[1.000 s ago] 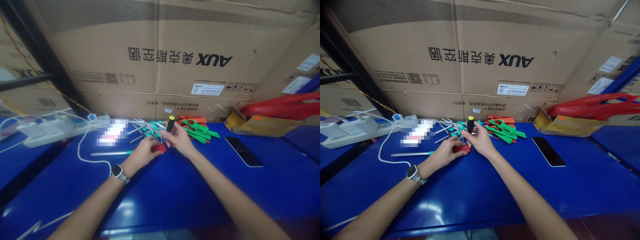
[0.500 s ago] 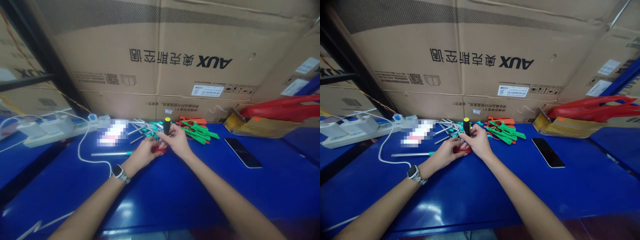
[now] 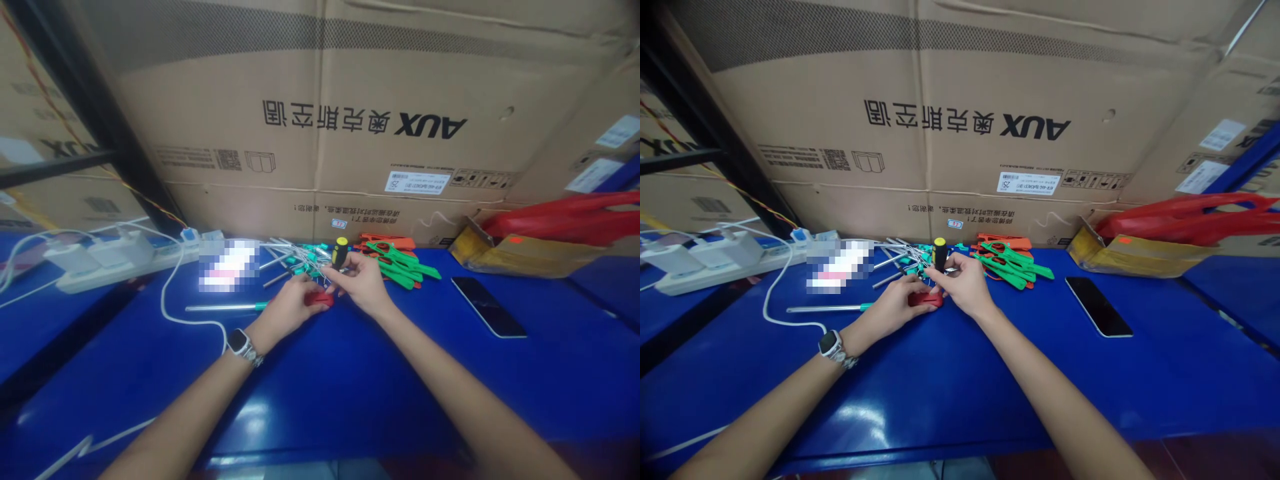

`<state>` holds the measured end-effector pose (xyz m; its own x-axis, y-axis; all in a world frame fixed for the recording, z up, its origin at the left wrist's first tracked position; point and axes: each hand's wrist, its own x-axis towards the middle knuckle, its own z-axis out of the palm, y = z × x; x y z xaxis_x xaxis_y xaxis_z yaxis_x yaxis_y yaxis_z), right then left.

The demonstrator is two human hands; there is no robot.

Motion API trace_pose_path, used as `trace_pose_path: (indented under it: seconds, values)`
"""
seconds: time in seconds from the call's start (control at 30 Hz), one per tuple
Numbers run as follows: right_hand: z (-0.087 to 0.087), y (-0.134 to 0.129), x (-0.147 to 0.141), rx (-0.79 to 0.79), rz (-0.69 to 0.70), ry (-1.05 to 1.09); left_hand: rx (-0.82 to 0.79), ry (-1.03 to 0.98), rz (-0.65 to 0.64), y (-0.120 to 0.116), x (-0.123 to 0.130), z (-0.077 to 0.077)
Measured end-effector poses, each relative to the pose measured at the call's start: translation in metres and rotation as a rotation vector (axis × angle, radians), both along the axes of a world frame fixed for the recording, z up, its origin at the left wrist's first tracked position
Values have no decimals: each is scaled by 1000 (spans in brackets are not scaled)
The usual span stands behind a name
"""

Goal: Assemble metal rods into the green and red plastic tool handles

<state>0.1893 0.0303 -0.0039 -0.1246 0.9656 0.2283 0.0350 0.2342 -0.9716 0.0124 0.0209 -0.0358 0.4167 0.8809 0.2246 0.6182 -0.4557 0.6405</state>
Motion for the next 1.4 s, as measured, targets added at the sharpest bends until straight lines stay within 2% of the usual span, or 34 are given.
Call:
trace_pose_path:
  seconds: [0.2,0.37,0.47,0.6,0.73,0.83,0.93,1.1,1.23,1.4]
  values:
    - [-6,-3,-8,77,-104,-19,33,66,-21,-1,-1,-1]
    - [14,0,4,198,-247,-152,126,217,-46,-3,-3,7]
    - [16,-6,20,200,-299,-464,132,340,-17,-5,-10,19]
    - [-5,-23,38,96,-261,-982,61,469,-16,-4,-25,29]
    - [-22,-35,38,68,-206,-1197,61,452,-95,-3,-32,28]
    - [-19,-38,38,99,-166,-1180,83,397,-148,-6,-31,32]
    - [-9,-42,41,152,-125,-1066,152,347,-201,-11,-25,42]
    - [15,-42,43,445,79,-995,315,336,-257,-10,-6,56]
    - [24,-19,41,505,72,-996,378,345,-263,11,3,61]
    - [21,26,45,547,8,-1033,387,369,-189,58,-5,73]
